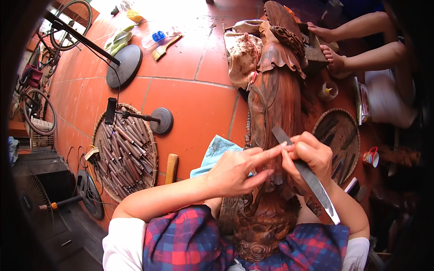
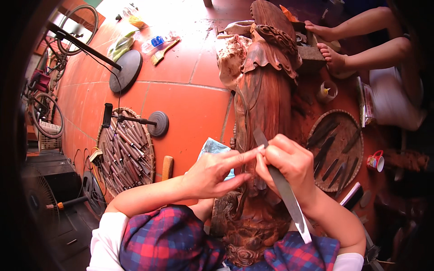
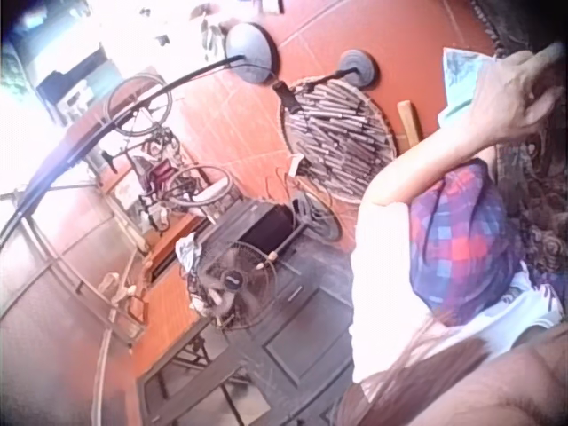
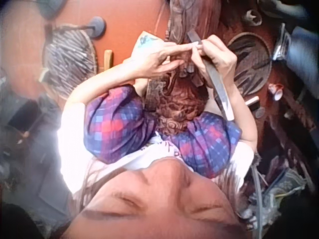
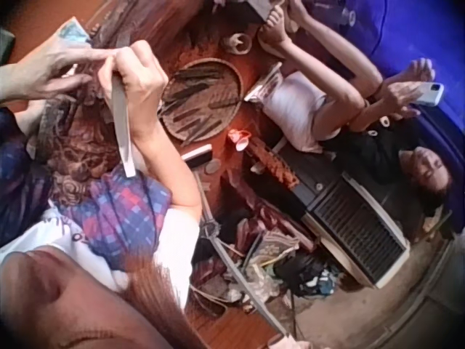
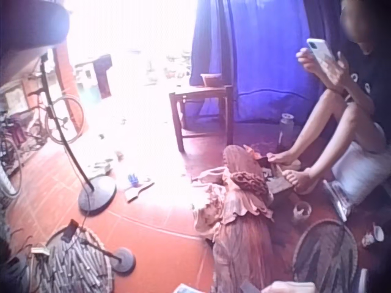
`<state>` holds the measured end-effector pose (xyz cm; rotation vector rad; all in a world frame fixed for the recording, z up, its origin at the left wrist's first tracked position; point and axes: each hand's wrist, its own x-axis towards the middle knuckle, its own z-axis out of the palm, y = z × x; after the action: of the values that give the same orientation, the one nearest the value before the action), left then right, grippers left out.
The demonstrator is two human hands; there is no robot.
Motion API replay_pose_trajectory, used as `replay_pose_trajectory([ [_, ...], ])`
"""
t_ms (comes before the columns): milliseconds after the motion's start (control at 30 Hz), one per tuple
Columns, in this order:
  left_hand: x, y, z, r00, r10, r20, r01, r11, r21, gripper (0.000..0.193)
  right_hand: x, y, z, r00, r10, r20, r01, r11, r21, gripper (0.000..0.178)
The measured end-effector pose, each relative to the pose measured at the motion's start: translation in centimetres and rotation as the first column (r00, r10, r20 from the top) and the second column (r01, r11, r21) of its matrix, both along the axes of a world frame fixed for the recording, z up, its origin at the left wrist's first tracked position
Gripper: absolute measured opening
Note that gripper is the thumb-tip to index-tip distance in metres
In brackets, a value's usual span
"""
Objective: The person is carving a large wooden sculpture of a figure, using various chisels and a mallet to shape the details. They are sitting on the floor with the sculpture between their legs, carefully removing wood to refine the features of the figure's clothing and hair.
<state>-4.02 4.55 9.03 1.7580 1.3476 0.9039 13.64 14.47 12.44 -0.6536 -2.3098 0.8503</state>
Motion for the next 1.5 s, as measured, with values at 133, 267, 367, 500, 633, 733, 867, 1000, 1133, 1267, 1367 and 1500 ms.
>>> replay_pose_trajectory([
  [133,0.3,-0.2,-0.6,0.996,-0.003,-0.089,0.003,1.000,0.000,0.060,-0.1,-0.2,-0.7,0.999,-0.001,-0.042,0.004,0.998,0.064,0.014],
  [267,0.5,-0.9,-0.1,0.998,-0.058,-0.037,0.057,0.998,-0.022,0.062,0.8,-0.7,0.5,0.999,0.033,0.025,-0.032,0.999,-0.014,0.016],
  [367,-0.1,0.1,0.2,1.000,0.002,-0.024,-0.001,0.999,0.054,0.061,-0.1,0.5,0.4,0.999,0.032,0.014,-0.032,0.999,0.006,0.015],
  [500,0.9,-1.7,-0.9,0.988,-0.106,-0.109,0.100,0.993,-0.057,0.068,1.4,-0.9,-0.8,0.997,0.067,-0.025,-0.068,0.998,-0.014,0.012],
  [633,0.7,-1.5,0.2,0.976,-0.139,-0.168,0.133,0.990,-0.047,0.067,1.8,-0.9,0.0,0.999,0.045,0.021,-0.043,0.997,-0.066,0.013],
  [733,0.2,-0.9,-0.7,0.979,-0.082,-0.187,0.080,0.997,-0.017,0.066,1.0,0.0,-1.2,0.996,0.085,-0.020,-0.085,0.996,-0.016,0.012],
  [867,1.0,-1.9,-1.2,0.977,-0.169,-0.128,0.165,0.985,-0.043,0.066,2.3,-1.1,-0.8,0.994,0.102,0.035,-0.099,0.993,-0.060,0.015],
  [1000,0.1,-0.8,0.2,0.978,-0.091,-0.188,0.083,0.995,-0.052,0.066,1.2,-0.2,-1.1,0.996,0.086,-0.018,-0.087,0.996,-0.013,0.013],
  [1133,0.7,-1.5,-0.6,0.965,-0.170,-0.202,0.178,0.984,0.023,0.066,2.5,-1.5,-0.3,0.998,0.068,-0.013,-0.068,0.995,-0.066,0.016],
  [1267,0.3,-0.8,0.4,0.971,-0.160,-0.180,0.189,0.969,0.160,0.060,3.8,-0.8,0.5,0.977,0.053,-0.207,-0.052,0.999,0.008,0.022],
  [1367,0.2,-0.7,-0.5,0.970,-0.143,-0.194,0.182,0.962,0.202,0.051,6.4,-0.1,0.2,0.959,-0.086,-0.270,-0.011,0.941,-0.339,0.016],
  [1500,0.8,-1.7,-1.7,0.947,-0.210,-0.242,0.260,0.945,0.199,0.041,7.6,0.7,0.5,0.852,-0.426,-0.305,-0.064,0.492,-0.868,0.053],
])
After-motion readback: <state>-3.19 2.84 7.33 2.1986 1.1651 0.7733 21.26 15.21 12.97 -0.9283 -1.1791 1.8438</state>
